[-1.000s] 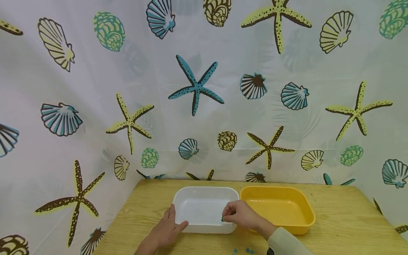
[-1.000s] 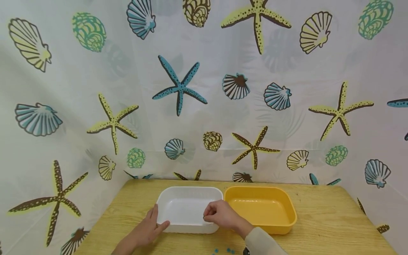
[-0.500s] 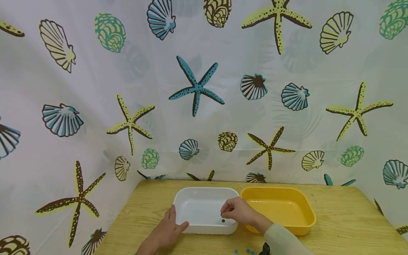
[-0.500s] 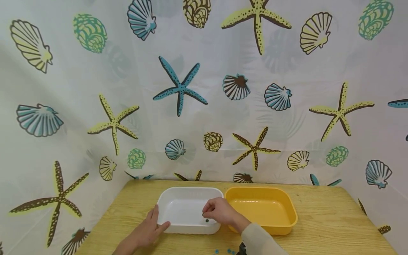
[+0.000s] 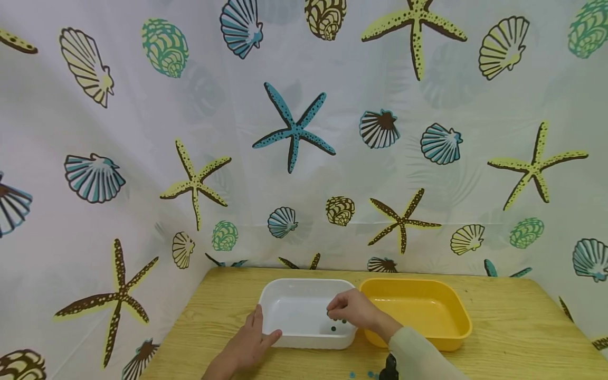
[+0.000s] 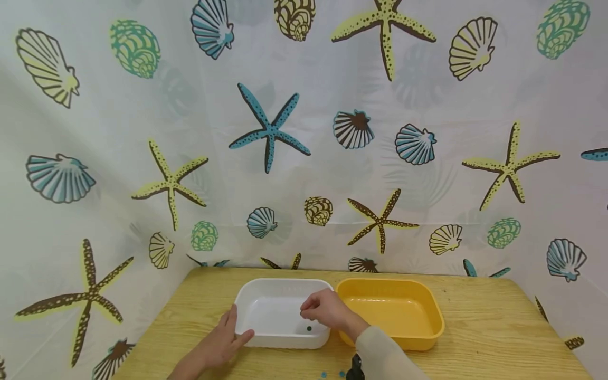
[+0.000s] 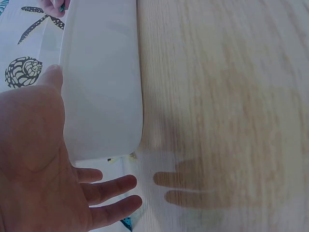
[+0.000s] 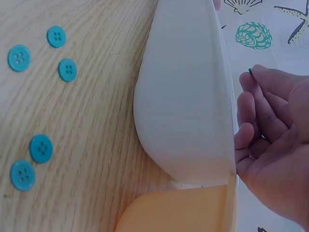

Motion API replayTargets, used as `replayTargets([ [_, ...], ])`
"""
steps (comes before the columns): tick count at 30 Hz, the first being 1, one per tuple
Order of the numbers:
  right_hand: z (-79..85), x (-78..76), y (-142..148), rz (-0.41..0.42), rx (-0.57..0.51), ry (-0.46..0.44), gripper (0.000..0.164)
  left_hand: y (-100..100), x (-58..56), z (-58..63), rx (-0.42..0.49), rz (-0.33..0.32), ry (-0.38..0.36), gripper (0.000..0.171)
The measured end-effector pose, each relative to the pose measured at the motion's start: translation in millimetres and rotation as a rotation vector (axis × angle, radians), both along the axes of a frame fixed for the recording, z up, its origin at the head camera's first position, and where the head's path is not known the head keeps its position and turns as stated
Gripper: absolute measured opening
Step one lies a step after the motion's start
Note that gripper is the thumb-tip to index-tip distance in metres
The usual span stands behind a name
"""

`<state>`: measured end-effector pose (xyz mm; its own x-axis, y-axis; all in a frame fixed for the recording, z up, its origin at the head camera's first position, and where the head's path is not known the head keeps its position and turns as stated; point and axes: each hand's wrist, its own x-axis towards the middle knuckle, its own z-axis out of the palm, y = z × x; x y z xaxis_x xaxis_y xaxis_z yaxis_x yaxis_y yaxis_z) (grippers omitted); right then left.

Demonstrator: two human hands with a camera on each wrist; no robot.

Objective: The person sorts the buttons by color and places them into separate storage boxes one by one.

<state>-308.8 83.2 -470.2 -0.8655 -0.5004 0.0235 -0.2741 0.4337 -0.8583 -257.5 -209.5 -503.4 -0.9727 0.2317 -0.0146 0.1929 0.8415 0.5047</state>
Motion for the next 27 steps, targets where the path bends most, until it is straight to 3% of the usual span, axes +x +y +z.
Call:
replayTargets([
  [19,-0.2,-4.4,-9,-0.036,0.075,0.026,0.009,1,0.7,0.0,0.02,-0.002,-0.016,0.09],
  [27,-2.5,-5.8,-11,-0.058,0.095,0.031,0.015,0,1.8,1.2,0.012,0.004,-0.018,0.092],
])
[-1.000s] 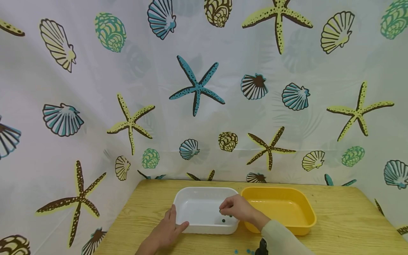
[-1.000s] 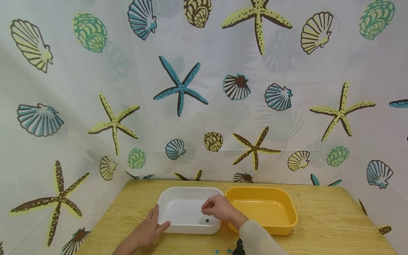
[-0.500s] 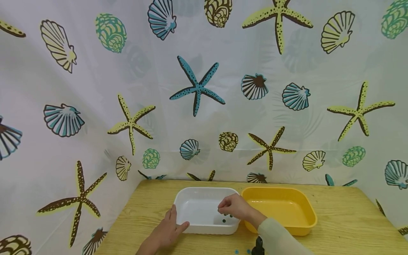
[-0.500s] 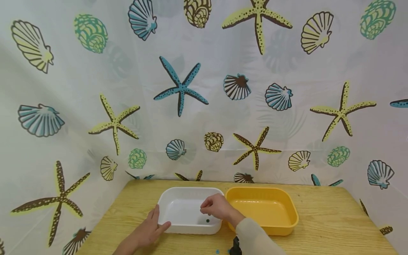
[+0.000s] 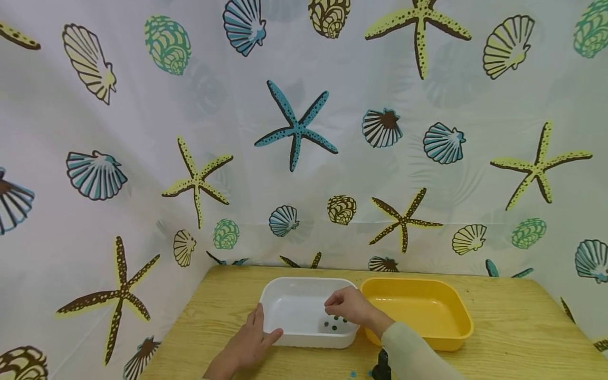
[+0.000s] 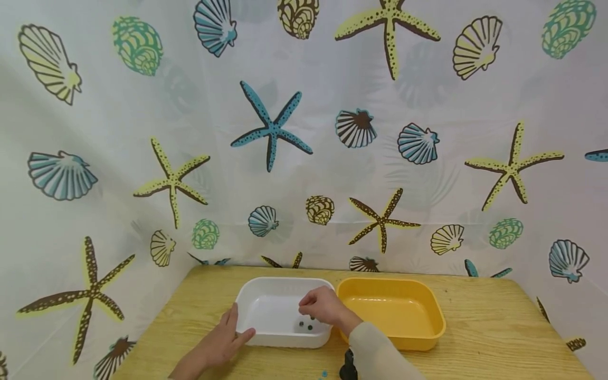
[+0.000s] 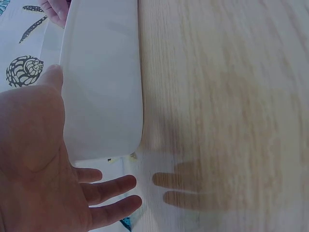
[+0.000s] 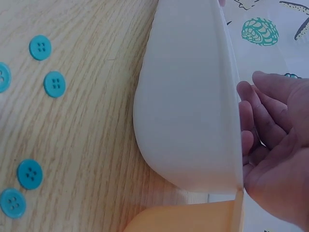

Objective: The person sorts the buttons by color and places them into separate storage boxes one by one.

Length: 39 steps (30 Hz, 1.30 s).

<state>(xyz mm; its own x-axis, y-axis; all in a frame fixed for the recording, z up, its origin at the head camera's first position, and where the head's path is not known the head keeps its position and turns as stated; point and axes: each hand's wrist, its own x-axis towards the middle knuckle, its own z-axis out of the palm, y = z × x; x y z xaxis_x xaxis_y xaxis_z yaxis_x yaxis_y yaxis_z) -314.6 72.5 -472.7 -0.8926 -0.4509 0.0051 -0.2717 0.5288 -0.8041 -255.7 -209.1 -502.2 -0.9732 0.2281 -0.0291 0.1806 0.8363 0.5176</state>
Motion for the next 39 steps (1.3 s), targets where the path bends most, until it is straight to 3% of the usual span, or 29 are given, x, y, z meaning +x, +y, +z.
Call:
replayTargets([
  [17,7.0,2.5,11,0.015,-0.056,0.023,0.022,0,-1.1,-3.8,0.048,0.036,-0.004,0.095],
  [33,20.7,11.5,43,-0.007,-0.034,0.058,0.015,1,-1.8,-9.0,0.1,0.053,-0.004,0.097],
  [39,24.3,18.2,61,-0.034,-0.059,0.061,0.018,2,-2.2,-6.5,0.075,0.072,0.055,0.098],
])
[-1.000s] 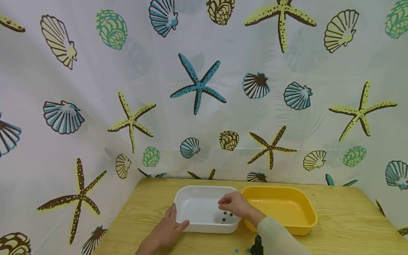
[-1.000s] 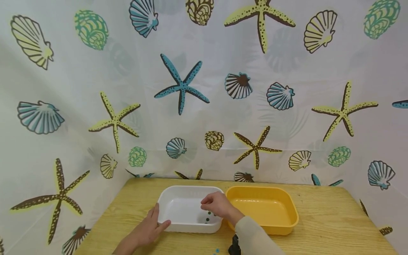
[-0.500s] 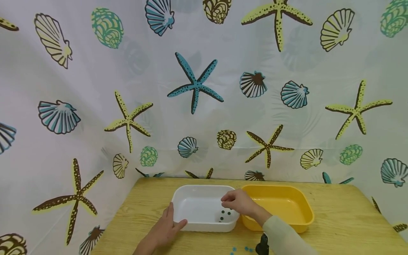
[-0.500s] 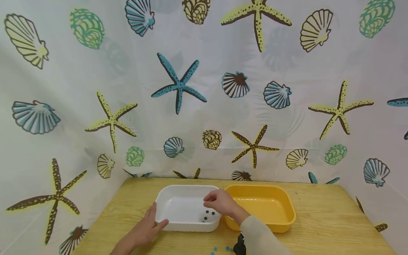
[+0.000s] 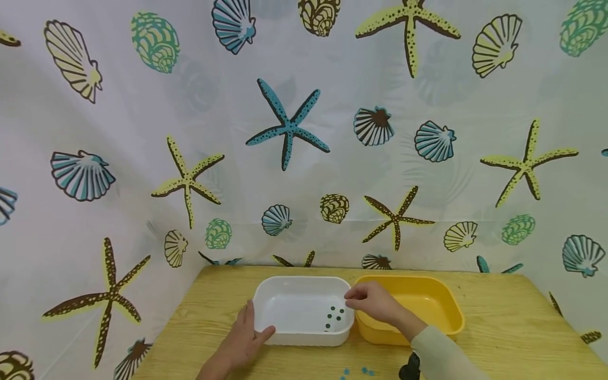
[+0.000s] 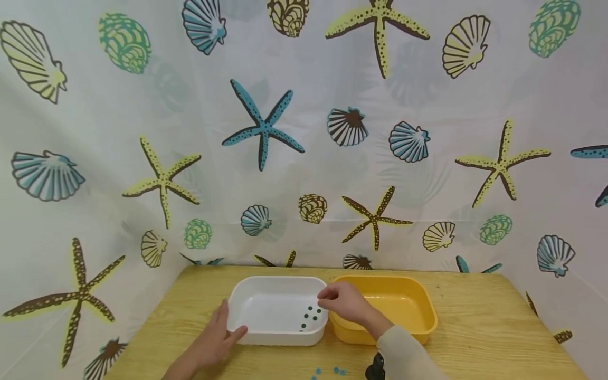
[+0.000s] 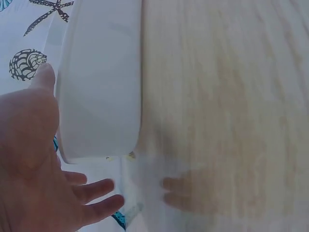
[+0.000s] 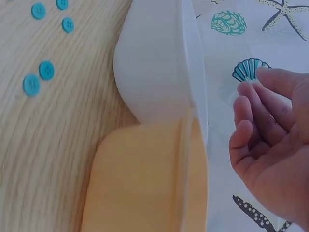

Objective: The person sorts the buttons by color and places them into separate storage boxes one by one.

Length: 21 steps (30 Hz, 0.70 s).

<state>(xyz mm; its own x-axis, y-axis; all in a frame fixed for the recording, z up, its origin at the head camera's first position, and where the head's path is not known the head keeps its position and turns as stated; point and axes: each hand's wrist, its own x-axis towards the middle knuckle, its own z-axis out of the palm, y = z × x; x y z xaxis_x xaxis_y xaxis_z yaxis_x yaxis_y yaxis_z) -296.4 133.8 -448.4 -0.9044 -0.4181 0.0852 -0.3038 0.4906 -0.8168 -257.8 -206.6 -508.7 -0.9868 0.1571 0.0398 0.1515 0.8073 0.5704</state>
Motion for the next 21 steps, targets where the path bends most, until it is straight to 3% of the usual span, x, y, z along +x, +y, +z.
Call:
replayTargets([
  [5,3.2,5.7,21,-0.05,0.035,0.052,0.021,8,-3.3,13.6,-0.054,0.003,0.148,0.093],
  [9,4.8,11.9,40,-0.102,0.064,0.096,0.026,21,-3.9,29.4,-0.041,-0.069,0.239,0.078],
  [15,1.4,21.5,70,-0.197,0.123,0.159,0.034,47,1.6,46.6,0.046,-0.239,0.208,0.056],
  [21,-5.4,27.2,102,-0.237,0.188,0.186,0.046,73,10.0,49.8,0.083,-0.393,0.119,0.044],
])
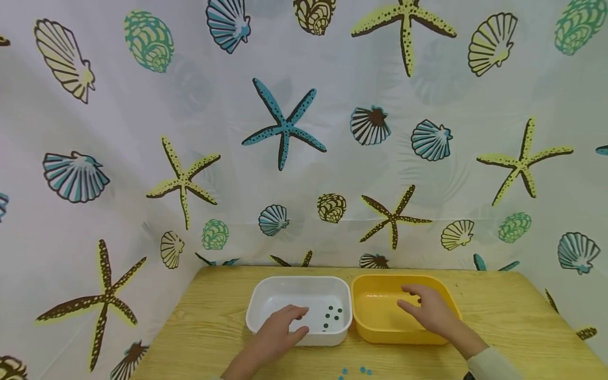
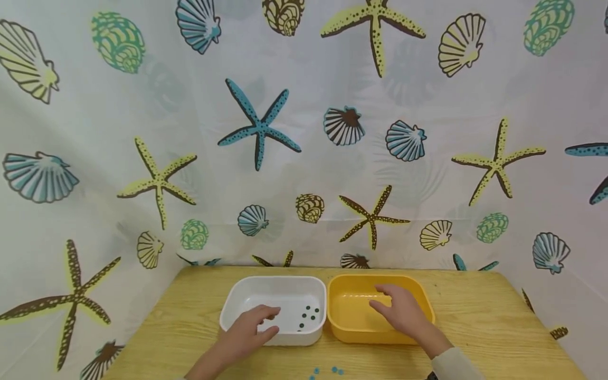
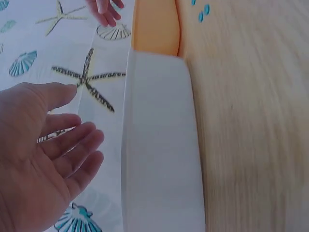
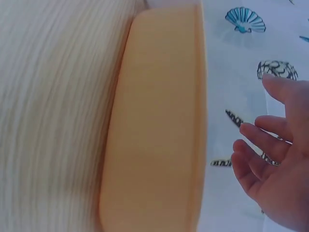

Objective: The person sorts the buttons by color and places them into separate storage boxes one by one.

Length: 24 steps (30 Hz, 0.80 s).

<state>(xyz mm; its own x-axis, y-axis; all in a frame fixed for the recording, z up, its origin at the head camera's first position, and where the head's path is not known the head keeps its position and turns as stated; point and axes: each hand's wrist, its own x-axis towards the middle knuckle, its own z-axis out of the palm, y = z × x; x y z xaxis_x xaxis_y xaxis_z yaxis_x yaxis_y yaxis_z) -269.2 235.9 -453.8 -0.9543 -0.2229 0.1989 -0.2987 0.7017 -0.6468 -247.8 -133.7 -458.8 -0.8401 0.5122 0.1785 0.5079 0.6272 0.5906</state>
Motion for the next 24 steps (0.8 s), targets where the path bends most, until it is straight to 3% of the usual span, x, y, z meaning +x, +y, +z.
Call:
replayTargets([
  [9,-17.4,5.4,40,-0.101,0.153,0.103,0.051,31,11.9,-6.3,0.056,-0.149,-0.193,0.026],
  [17,-26.6,11.7,61,-0.146,0.19,0.102,0.055,49,17.0,-19.4,-0.028,-0.275,-0.267,0.017],
  [19,-28.1,13.8,65,-0.153,0.186,0.085,0.058,53,14.5,-27.7,-0.036,-0.284,-0.313,0.016],
  [21,-29.6,15.0,69,-0.154,0.178,0.067,0.062,54,6.8,-44.8,-0.059,-0.3,-0.324,0.015],
  [24,-33.7,17.0,74,-0.146,0.153,0.018,0.068,55,-11.0,-80.1,-0.055,-0.339,-0.339,0.014],
])
